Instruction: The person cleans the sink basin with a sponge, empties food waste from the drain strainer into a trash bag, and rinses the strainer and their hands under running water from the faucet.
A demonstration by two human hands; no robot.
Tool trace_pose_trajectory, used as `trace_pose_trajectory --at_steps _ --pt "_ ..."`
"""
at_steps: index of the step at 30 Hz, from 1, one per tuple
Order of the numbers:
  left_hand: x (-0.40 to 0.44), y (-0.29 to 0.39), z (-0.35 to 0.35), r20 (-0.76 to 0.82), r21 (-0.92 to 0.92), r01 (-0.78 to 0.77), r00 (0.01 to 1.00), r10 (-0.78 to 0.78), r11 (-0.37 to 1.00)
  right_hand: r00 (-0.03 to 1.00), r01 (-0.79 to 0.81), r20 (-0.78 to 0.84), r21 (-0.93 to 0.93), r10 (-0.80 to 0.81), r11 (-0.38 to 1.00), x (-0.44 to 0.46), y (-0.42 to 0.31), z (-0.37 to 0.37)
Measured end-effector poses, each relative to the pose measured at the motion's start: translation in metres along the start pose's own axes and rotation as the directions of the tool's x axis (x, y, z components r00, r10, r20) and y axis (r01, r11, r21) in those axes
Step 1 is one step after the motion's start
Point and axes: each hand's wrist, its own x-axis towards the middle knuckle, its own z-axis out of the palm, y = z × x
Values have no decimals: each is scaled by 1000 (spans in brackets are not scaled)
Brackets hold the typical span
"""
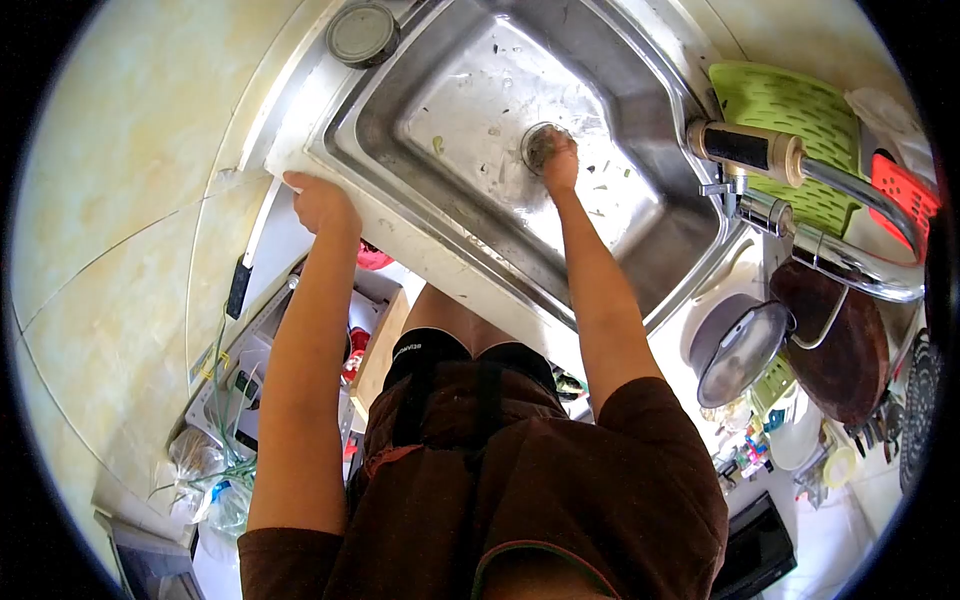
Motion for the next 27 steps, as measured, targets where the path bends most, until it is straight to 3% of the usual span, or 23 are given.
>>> trace_pose_trajectory --at_steps 2,3,6,10,11,14,15,16,17,18,20,23,27 --pt "-3 2 -1 2 2 4 1000 -4 1000 984 -73 176 186 40 980 -2 -3 12" --pt "-4 3 -2 8 0 9 1000 -9 1000 985 161 93 -160 -148 974 -6 -12 18" --pt "-7 7 -6 25 26 7 1000 -7 1000 978 178 116 -41 -172 983 -15 -28 14" --pt "-14 11 -8 23 -7 -3 1000 3 1000 957 199 239 -143 -161 969 -5 -25 7" --pt "-13 9 -7 22 -14 1 1000 -1 1000 927 185 357 -159 -118 970 -1 -19 0" --pt "-4 4 -3 21 -21 13 1000 -13 1000 951 218 218 34 -220 975 5 2 -15" --pt "-2 3 -2 24 -16 19 1000 -18 1000 986 166 -21 128 -164 978 3 10 -17" --pt "-2 4 -3 26 -11 26 999 -26 1000 989 127 -103 165 -111 978 5 11 -29" --pt "-4 4 -4 33 -27 28 999 -27 999 990 28 -140 48 -21 998 3 14 -47" --pt "-11 9 -7 39 -41 28 999 -26 999 981 -17 -190 52 26 999 3 35 -55" --pt "-12 10 -8 31 -35 36 999 -35 999 958 -236 -199 -142 205 961 -9 57 -70" --pt "-7 9 -3 10 -14 53 999 -53 999 979 -201 -83 -208 188 957 -35 73 -73" --pt "-10 10 -6 40 -55 59 998 -56 997 998 3 62 -237 12 972 -70 45 -64"
